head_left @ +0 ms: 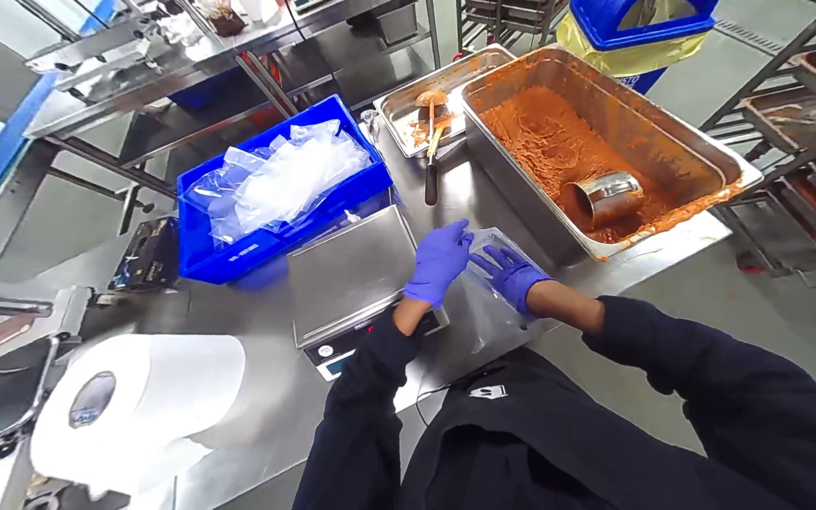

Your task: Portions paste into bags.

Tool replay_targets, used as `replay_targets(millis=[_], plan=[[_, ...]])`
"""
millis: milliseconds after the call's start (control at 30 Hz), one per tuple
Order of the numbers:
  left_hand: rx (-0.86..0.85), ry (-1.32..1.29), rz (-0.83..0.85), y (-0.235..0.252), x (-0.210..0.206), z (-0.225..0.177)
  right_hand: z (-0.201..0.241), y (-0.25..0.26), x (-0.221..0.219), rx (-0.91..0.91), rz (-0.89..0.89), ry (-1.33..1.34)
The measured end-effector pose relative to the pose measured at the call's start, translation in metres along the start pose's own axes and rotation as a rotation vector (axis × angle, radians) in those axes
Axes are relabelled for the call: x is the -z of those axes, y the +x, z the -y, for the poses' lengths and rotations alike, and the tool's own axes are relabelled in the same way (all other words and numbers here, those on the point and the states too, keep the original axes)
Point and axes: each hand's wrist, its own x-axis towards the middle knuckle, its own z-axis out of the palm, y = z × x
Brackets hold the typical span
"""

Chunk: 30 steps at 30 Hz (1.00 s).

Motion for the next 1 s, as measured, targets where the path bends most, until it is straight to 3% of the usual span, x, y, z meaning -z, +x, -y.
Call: replay_targets(millis=[133, 233, 400, 567, 633, 700, 767, 833, 900, 1000], plan=[[-0.161, -0.705, -0.191, -0.016, -0.051, 0.022, -0.001, -0.007, 0.016, -0.005, -0.057, 0.046], [0.003, -1.068, -0.126, -0.036, -0.070, 0.018, 0.002, 0.001, 0.021, 0.018, -0.068, 0.072], [0.027, -1.160, -0.071, -0.048, -0.062, 0.025, -0.006, -0.009, 0.049, -0.019, -0.386, 0.485], [0.076, -1.176, -0.056, -0.044, -0.052, 0.023, -0.025, -0.024, 0.070, 0.071, -0.316, 0.633], [0.097, -1.240, -0.055, -0.039, -0.049, 0.025, -0.033, -0.056, 0.083, 0.084, -0.528, 0.761], [0.122, -1.275, -0.027, -0.038, -0.044, 0.024, -0.057, -0.092, 0.094, 0.051, -0.872, 0.815], [0.174, -1.280, -0.020, -0.036, -0.039, 0.024, -0.099, -0.114, 0.101, -0.175, -0.995, 0.662], [0.219, -1.347, -0.027, -0.030, -0.034, 0.025, -0.157, -0.108, 0.094, -0.402, -0.827, 0.445], [0.245, -1.445, -0.032, -0.027, -0.031, 0.026, -0.212, -0.087, 0.073, -0.535, -0.438, 0.239], [0.254, -1.499, -0.074, -0.017, -0.026, 0.014, -0.252, -0.051, 0.049, -0.506, -0.034, 0.073]])
